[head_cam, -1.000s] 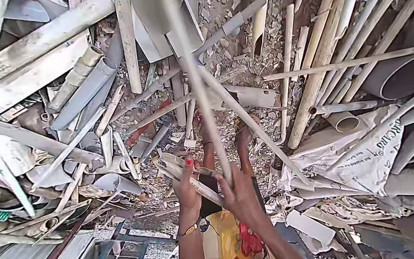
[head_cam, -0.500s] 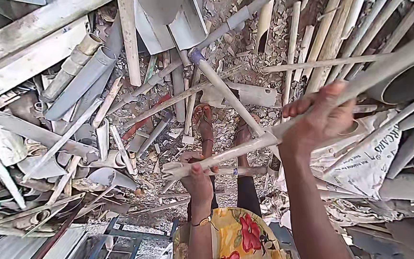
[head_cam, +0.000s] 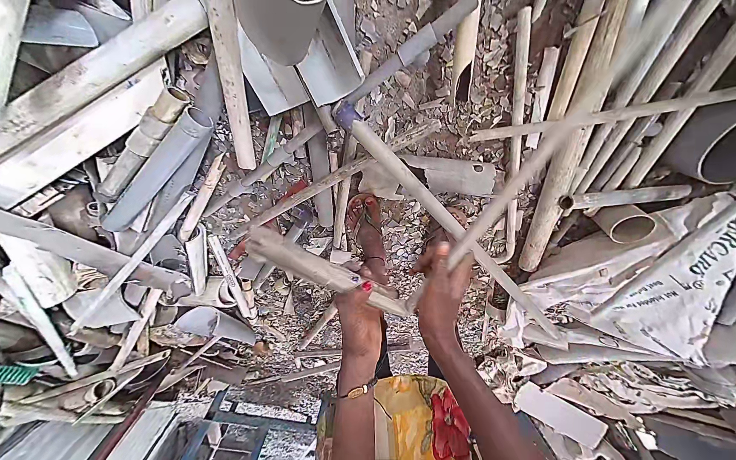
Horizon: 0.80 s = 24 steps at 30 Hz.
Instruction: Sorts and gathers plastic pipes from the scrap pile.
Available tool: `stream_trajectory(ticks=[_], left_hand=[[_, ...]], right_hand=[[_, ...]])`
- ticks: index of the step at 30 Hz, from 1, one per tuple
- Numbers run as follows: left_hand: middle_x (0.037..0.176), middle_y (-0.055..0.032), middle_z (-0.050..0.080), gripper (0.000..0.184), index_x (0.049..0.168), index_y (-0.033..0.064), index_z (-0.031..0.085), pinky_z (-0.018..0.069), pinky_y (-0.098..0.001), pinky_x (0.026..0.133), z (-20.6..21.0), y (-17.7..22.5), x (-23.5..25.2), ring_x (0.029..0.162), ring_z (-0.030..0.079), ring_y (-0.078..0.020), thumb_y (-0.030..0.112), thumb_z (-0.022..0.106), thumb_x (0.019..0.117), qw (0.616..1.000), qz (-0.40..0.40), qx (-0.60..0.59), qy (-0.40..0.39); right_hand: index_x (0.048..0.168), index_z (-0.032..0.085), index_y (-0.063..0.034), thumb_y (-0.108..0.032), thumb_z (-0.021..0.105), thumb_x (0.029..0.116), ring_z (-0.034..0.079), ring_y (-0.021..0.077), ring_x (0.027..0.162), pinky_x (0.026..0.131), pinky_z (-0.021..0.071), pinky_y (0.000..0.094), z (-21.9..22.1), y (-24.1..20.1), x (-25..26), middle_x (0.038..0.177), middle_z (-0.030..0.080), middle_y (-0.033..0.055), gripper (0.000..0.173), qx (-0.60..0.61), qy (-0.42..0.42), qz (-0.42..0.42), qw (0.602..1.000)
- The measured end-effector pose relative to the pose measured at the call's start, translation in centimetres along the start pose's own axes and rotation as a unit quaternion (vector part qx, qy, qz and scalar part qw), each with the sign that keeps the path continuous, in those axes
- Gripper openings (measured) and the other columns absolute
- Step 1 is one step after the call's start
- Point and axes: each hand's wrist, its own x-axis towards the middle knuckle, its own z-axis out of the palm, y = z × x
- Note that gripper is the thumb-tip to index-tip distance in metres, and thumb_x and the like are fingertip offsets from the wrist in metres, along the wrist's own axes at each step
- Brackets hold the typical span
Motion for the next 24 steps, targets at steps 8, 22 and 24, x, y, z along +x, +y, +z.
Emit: stream_trajectory(ticks=[8,22,24], left_hand=[[0.085,0.0039,0.072,0.03,0.098,0.0164,0.066,0.0601,-0.0307,0.081,-3.3,3.5,1.8,0.082,0.071,-0.0104,0.007,0.038,0.0912,0.975,0.218,0.035,-0.027],[0.061,0.0028,0.059,0.052,0.081,0.0117,0.061,0.0602,-0.0301,0.064,-1.8,8.3,2.0,0.056,0.064,-0.0114,0.031,0.021,0.1084,0.973,0.071,-0.219,-0.008],[0.072,0.0019,0.066,0.032,0.088,0.0149,0.067,0.0602,-0.0436,0.089,-2.4,9.0,2.0,0.075,0.071,-0.0161,0.031,0.045,0.1034,0.986,0.062,-0.136,-0.078]], right_hand=[[0.144,0.06,-0.0288,-0.032,0.059,0.0936,0.046,0.0479,0.139,0.11,0.0197,0.0787,-6.6,-1.7,5.6,0.155,0.049,0.0167,0.05,-0.554,-0.334,-0.418,0.637],[0.094,0.066,0.001,-0.041,0.056,0.1009,0.065,0.0288,0.054,0.05,0.0511,0.0447,-9.3,2.0,-7.0,0.059,0.06,0.0121,0.043,-0.387,-0.477,-0.105,0.782],[0.094,0.066,0.0015,-0.042,0.054,0.1018,0.063,0.0275,0.053,0.05,0.0494,0.0437,-9.1,2.3,-7.0,0.058,0.058,0.0116,0.046,-0.362,-0.489,-0.078,0.789]])
